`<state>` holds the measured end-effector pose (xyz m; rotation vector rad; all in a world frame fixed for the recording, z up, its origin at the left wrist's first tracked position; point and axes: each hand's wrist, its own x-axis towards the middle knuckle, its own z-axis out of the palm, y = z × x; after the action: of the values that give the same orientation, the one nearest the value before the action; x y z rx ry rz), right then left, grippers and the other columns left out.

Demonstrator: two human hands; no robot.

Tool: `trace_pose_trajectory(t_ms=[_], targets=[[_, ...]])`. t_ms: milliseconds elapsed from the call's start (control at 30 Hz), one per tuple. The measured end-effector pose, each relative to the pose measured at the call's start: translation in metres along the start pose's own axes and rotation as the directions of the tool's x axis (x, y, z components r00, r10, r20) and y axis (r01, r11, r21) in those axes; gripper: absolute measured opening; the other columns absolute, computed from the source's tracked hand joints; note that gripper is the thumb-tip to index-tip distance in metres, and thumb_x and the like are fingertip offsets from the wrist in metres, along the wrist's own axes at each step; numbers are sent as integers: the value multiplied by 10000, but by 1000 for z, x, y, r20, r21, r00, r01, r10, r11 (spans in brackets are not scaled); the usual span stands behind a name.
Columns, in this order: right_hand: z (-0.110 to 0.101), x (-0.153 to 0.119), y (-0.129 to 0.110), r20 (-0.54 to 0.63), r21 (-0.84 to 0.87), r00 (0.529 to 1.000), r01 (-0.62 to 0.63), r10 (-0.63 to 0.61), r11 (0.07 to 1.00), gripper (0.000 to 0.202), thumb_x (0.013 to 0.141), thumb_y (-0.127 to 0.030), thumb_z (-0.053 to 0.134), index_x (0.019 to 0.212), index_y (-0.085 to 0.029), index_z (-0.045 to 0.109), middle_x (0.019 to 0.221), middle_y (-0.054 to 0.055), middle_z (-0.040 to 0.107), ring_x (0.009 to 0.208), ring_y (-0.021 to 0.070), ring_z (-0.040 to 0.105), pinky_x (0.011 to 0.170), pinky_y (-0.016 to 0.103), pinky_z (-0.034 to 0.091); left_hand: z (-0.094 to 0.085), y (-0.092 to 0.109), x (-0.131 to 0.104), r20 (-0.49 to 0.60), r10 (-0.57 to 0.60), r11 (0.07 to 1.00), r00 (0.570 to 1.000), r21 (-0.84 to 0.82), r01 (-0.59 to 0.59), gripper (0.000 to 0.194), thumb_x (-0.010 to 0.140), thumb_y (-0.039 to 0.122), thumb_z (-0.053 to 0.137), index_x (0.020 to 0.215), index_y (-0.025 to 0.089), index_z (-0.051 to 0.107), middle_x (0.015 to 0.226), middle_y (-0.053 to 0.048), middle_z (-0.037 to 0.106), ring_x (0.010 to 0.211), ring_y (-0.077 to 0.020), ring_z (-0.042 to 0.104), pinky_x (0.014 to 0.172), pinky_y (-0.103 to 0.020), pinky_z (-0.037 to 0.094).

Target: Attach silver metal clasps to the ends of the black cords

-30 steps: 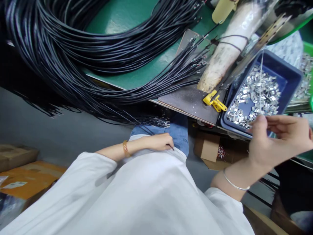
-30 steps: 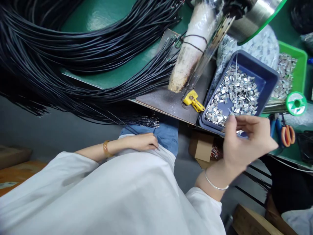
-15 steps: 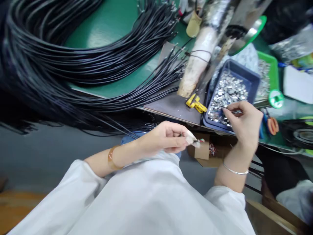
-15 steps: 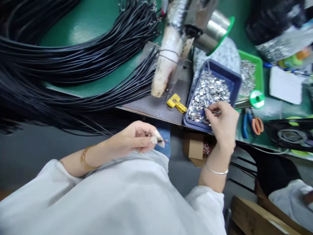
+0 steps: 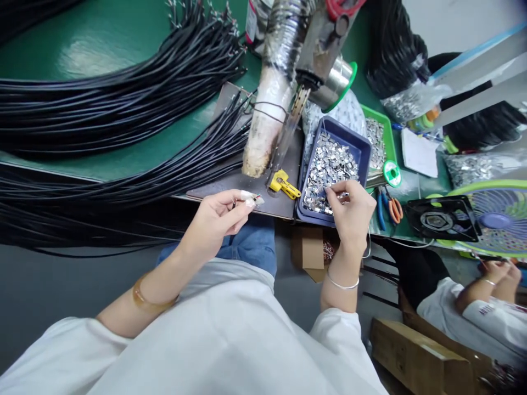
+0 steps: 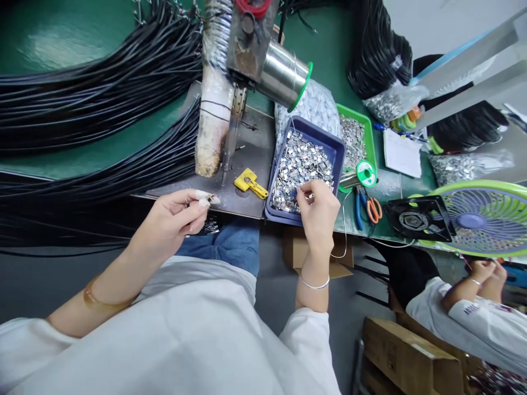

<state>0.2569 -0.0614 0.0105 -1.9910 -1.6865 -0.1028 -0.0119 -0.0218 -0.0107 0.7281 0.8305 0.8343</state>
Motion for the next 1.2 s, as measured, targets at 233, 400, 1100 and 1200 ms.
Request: trace_pose_trajectory(t_ms=[233, 400, 1100, 1200], targets=[[10, 7, 4, 59, -281, 993, 113, -100, 953, 120, 830, -145, 556, 743, -225, 533, 738, -4, 600, 668, 150, 519, 614, 287, 331, -2, -3, 4, 27, 5, 1000, 1000, 25, -5, 185, 723, 296, 775, 789, 157, 672, 471, 44, 524, 409, -44, 318, 416, -194, 153], [14, 6, 2, -114, -63, 993, 37, -44, 997, 94, 780, -164, 600, 728, -228, 557, 724, -24, 618, 620, 134, 537, 598, 281, 424, 0, -3, 2, 79, 56, 996, 995, 71, -62, 152, 783, 285, 727, 810, 157, 651, 487, 44, 563, 428, -55, 412, 446, -185, 276], [41, -45, -91, 110, 818, 994, -103, 21, 566, 132, 871, -148, 715, 913, -267, 756, 981, 1, 732, 906, 132, 710, 743, 266, 634, 1, -5, 4, 156, 197, 954, 968, 199, -226, 124, 684, 192, 848, 718, 122, 751, 598, 13, 623, 531, -62, 507, 504, -168, 420], [39, -46, -89, 123, 821, 992, -96, -10, 562, 151, 868, -133, 717, 923, -268, 754, 989, -8, 729, 907, 122, 711, 755, 258, 631, 0, -4, 4, 185, 236, 920, 954, 273, -281, 93, 741, 199, 795, 731, 114, 759, 643, -14, 672, 560, -77, 541, 534, -180, 459]])
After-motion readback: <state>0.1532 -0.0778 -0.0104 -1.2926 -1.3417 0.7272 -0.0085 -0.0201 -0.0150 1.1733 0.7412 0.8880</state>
